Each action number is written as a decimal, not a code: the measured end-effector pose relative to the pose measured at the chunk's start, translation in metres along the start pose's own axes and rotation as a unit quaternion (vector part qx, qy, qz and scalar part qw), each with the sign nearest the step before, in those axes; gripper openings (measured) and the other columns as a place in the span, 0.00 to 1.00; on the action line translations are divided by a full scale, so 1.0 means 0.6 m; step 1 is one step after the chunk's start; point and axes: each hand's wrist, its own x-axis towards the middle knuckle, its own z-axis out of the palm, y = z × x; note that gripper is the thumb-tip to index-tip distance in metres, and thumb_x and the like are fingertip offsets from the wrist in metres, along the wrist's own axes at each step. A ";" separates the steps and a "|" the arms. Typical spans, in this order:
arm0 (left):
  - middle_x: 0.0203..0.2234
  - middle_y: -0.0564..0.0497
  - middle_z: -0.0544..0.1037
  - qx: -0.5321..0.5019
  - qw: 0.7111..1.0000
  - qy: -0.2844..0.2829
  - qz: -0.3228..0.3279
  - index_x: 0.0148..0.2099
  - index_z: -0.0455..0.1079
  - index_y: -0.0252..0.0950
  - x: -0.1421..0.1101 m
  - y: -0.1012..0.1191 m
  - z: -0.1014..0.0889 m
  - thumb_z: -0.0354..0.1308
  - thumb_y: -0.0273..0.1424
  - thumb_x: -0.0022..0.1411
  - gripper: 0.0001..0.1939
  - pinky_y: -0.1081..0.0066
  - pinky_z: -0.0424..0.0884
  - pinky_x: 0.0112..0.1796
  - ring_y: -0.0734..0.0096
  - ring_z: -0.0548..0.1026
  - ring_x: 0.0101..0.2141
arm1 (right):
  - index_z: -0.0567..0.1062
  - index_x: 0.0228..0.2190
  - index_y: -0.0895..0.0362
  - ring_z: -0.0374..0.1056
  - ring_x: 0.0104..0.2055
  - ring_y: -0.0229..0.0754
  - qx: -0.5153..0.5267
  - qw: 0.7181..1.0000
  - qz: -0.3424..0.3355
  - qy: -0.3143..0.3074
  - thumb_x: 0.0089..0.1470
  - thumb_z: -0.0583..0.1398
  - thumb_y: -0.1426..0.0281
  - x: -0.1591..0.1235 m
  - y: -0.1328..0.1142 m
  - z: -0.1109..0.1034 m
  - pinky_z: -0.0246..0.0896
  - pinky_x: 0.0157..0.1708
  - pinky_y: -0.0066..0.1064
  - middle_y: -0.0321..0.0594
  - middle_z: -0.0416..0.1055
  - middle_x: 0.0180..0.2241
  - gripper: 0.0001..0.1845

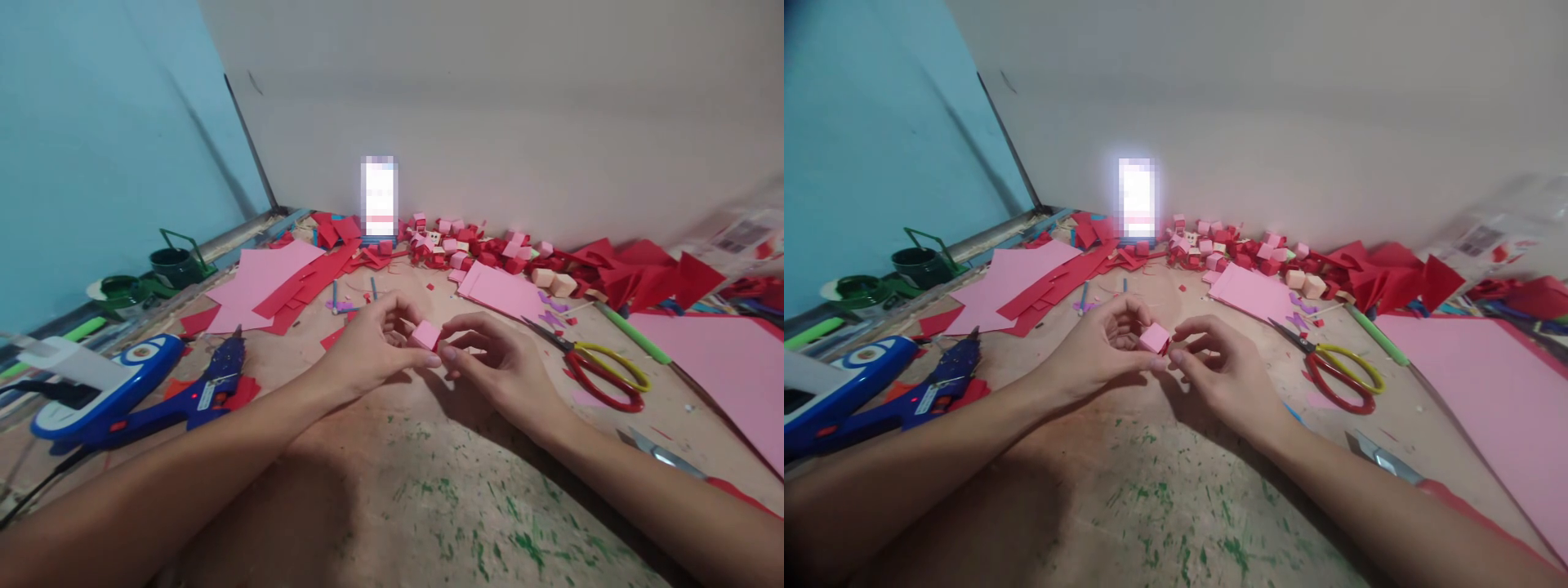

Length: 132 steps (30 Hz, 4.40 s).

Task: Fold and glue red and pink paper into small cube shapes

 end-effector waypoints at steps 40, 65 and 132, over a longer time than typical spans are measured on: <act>0.37 0.48 0.82 0.026 0.999 0.007 -0.043 0.47 0.77 0.35 -0.004 0.017 0.000 0.72 0.29 0.51 0.19 0.67 0.75 0.37 0.65 0.80 0.39 | 0.80 0.37 0.55 0.77 0.32 0.44 -0.035 0.999 0.028 -0.001 0.54 0.67 0.62 -0.001 -0.003 0.002 0.72 0.30 0.34 0.42 0.81 0.34 0.12; 0.39 0.47 0.82 0.091 0.996 0.005 -0.008 0.52 0.78 0.36 -0.006 0.022 -0.006 0.68 0.28 0.58 0.18 0.68 0.75 0.37 0.65 0.79 0.39 | 0.81 0.35 0.55 0.76 0.31 0.43 -0.054 0.996 -0.003 0.069 0.59 0.64 0.61 0.002 0.011 -0.002 0.71 0.31 0.34 0.41 0.81 0.33 0.11; 0.36 0.47 0.82 0.460 0.849 -0.139 0.221 0.42 0.77 0.32 -0.021 0.025 -0.004 0.59 0.31 0.73 0.09 0.67 0.69 0.42 0.63 0.78 0.41 | 0.82 0.32 0.56 0.72 0.24 0.39 0.144 0.988 0.028 0.046 0.55 0.71 0.62 -0.032 -0.009 0.006 0.68 0.27 0.29 0.37 0.78 0.24 0.10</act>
